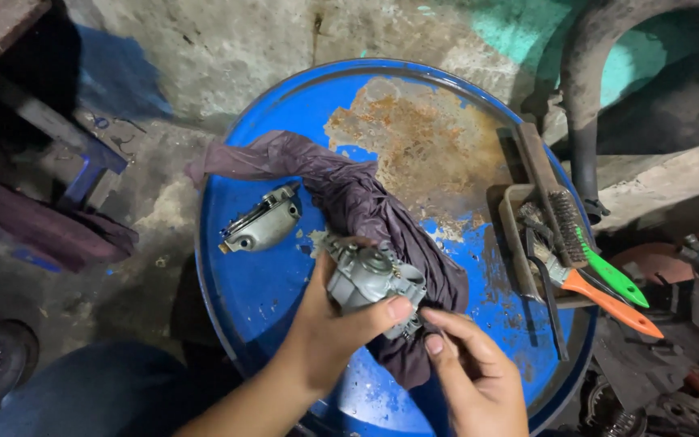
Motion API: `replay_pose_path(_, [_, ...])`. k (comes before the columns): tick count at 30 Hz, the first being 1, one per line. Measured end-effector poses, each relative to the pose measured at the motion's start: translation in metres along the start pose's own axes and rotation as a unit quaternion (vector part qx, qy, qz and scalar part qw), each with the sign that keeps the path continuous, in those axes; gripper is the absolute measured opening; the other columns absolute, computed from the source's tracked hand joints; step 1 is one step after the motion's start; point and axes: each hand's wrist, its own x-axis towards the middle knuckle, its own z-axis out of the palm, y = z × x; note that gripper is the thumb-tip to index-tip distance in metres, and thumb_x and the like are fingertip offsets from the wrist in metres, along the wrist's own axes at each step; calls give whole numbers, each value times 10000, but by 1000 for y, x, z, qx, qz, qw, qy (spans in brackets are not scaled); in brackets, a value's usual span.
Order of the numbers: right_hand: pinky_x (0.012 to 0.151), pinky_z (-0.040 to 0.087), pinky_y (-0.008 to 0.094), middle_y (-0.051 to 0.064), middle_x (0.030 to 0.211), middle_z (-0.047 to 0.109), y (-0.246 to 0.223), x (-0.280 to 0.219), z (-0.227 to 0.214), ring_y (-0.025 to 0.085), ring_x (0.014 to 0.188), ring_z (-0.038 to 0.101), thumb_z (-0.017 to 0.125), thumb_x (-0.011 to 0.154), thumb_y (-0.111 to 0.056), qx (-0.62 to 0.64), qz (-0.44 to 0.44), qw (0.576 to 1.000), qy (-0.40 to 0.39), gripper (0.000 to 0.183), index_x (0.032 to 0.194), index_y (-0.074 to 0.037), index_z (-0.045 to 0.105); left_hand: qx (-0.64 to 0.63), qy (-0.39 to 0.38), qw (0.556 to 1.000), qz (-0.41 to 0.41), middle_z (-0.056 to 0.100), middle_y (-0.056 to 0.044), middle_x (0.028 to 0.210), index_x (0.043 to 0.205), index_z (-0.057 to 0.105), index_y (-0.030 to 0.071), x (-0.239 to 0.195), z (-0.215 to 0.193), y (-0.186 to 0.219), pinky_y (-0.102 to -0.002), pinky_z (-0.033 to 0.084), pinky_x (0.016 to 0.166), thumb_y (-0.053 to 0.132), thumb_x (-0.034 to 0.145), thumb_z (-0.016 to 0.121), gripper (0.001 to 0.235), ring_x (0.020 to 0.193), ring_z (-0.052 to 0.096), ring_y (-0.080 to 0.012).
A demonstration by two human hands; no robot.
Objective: Inspecting and assembling parts of a motorcycle carburetor on a makeshift workbench.
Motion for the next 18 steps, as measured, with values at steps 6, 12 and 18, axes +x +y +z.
replay_pose_path(6, [883,636,260,25,953,888,-6,1,-7,71,898,749,971,992,-59,-95,-61,992,63,188,1180,-59,961,11,-4,999,-50,833,-83,1226,1489,686,111,9,-3,-5,-378,682,986,67,751,1050,824,1047,808,-196])
replay_pose_path(12, [999,660,255,23,1115,912,-30,6,-4,125,1005,897,905,1033,-210,-265,-310,913,-8,118,1128,-153,943,51,-1,999,2,859,-68,1228,1422,707,125,12,-3,-21,-339,700,1022,114,738,1091,785,1078,831,-162])
replay_pose_path(18, [910,623,261,-45,1076,896,-41,-2,5,106,936,857,874,1053,-224,-281,-252,926,6,100,1137,-186,913,32,-16,999,6,861,-110,1152,1411,663,126,8,2,-13,-362,701,928,129,714,1072,809,1008,837,-193])
